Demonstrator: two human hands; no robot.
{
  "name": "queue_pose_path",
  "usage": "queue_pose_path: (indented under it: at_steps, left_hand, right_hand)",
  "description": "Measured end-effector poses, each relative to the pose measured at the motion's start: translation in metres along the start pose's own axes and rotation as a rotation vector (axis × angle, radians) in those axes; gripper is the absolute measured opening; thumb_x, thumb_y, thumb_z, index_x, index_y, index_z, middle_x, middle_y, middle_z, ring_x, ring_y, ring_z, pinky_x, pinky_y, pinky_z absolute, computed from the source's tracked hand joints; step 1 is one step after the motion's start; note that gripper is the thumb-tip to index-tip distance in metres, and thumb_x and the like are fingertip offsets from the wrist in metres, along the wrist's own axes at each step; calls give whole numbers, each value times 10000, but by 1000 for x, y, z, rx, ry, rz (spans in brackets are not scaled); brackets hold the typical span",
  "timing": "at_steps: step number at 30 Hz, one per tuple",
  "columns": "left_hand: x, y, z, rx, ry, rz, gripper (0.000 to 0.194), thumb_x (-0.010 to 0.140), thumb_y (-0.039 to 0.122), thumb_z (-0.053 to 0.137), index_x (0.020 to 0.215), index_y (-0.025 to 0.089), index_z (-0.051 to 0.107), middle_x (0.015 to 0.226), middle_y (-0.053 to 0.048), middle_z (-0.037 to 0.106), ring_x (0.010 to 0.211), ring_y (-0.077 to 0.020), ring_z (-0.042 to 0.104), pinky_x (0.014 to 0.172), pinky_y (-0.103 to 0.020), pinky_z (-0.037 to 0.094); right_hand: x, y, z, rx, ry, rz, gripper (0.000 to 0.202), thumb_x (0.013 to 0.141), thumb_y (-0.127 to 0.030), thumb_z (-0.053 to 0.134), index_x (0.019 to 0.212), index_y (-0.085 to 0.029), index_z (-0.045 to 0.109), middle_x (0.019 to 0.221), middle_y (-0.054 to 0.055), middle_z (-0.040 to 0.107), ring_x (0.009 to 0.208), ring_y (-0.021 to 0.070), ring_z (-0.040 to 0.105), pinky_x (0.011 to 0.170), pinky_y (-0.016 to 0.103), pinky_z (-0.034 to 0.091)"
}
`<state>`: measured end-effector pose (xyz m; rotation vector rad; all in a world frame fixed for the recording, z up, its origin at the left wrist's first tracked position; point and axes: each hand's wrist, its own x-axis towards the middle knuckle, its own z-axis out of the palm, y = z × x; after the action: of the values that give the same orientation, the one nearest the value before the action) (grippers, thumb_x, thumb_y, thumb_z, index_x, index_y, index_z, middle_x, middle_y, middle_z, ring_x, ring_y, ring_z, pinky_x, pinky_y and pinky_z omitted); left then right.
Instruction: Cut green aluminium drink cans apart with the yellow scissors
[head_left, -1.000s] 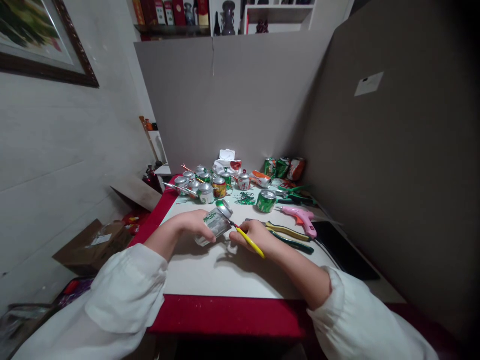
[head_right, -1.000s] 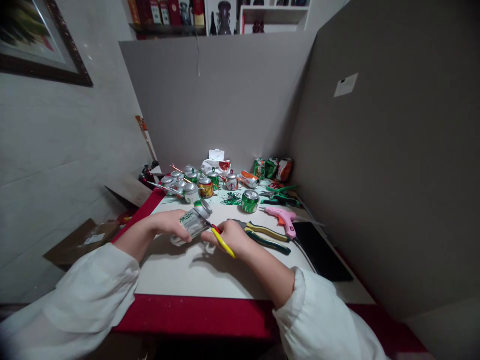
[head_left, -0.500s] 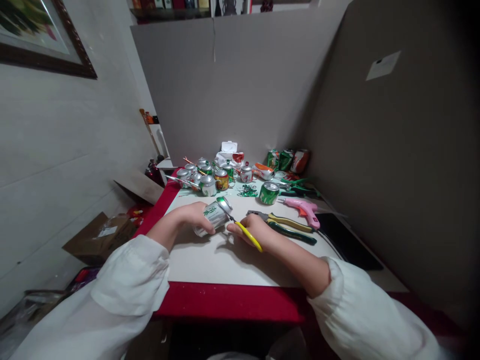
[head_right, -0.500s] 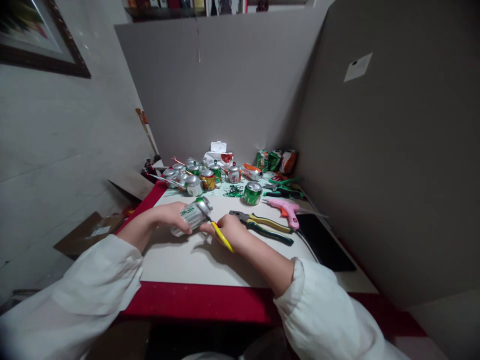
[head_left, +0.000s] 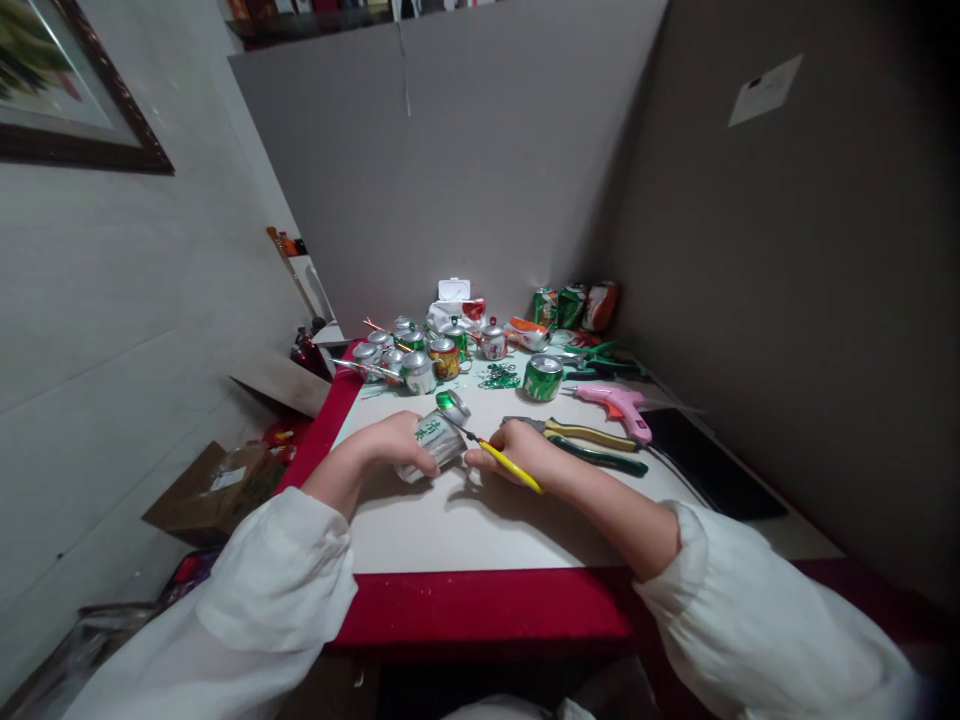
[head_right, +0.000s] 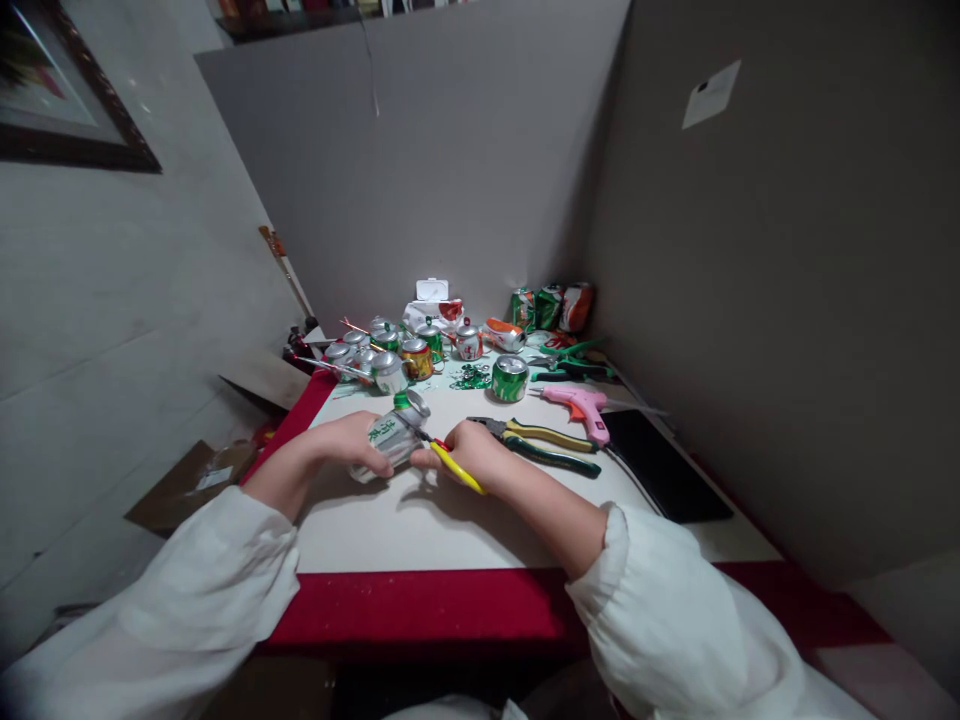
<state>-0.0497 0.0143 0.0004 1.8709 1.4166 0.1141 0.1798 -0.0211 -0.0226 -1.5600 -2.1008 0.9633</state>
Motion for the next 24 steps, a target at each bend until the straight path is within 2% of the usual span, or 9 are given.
queue_pose_path:
  at_steps: [4, 11, 16, 20, 24]
  left_hand:
    - [0, 0, -1, -11, -42, 3, 455, 468, 290, 831, 877, 152, 689, 804, -26, 704, 750, -230, 671, 651, -284, 504]
    - [3, -3, -2, -29, -37, 0, 461, 455, 289, 842, 869, 153, 691, 796, -31, 707, 743, -238, 667, 639, -292, 500]
    - [5, -6, -2, -47, -45, 17, 477, 458, 290, 845, 891, 156, 698, 800, -24, 707, 745, -228, 659, 646, -287, 494]
    - [6, -7, -2, -65, -39, 61, 415, 477, 282, 841, 841, 159, 682, 779, -11, 690, 731, -209, 642, 635, -275, 480]
    - [7, -10, -4, -95, -6, 96, 413, 496, 261, 832, 861, 151, 674, 782, -17, 686, 730, -210, 640, 631, -280, 484]
  right_hand:
    - [-4, -3, -3, 11, -17, 7, 619, 643, -730, 681, 473, -152, 537, 468, -47, 322, 492, 88, 287, 455, 253, 220]
    - [-6, -4, 3, 30, -22, 31, 613, 691, -717, 663, 476, -158, 532, 445, -40, 334, 469, 90, 290, 446, 260, 210]
    - [-4, -1, 5, 59, -31, 23, 560, 706, -653, 691, 489, -162, 531, 446, -44, 339, 466, 86, 303, 457, 249, 237]
    - [-3, 0, 1, 71, -34, 25, 492, 694, -588, 721, 517, -156, 569, 470, -41, 357, 476, 89, 315, 457, 249, 232]
    - [-2, 2, -4, 64, -9, 2, 413, 700, -530, 714, 566, -156, 602, 491, -30, 416, 500, 106, 373, 482, 251, 269]
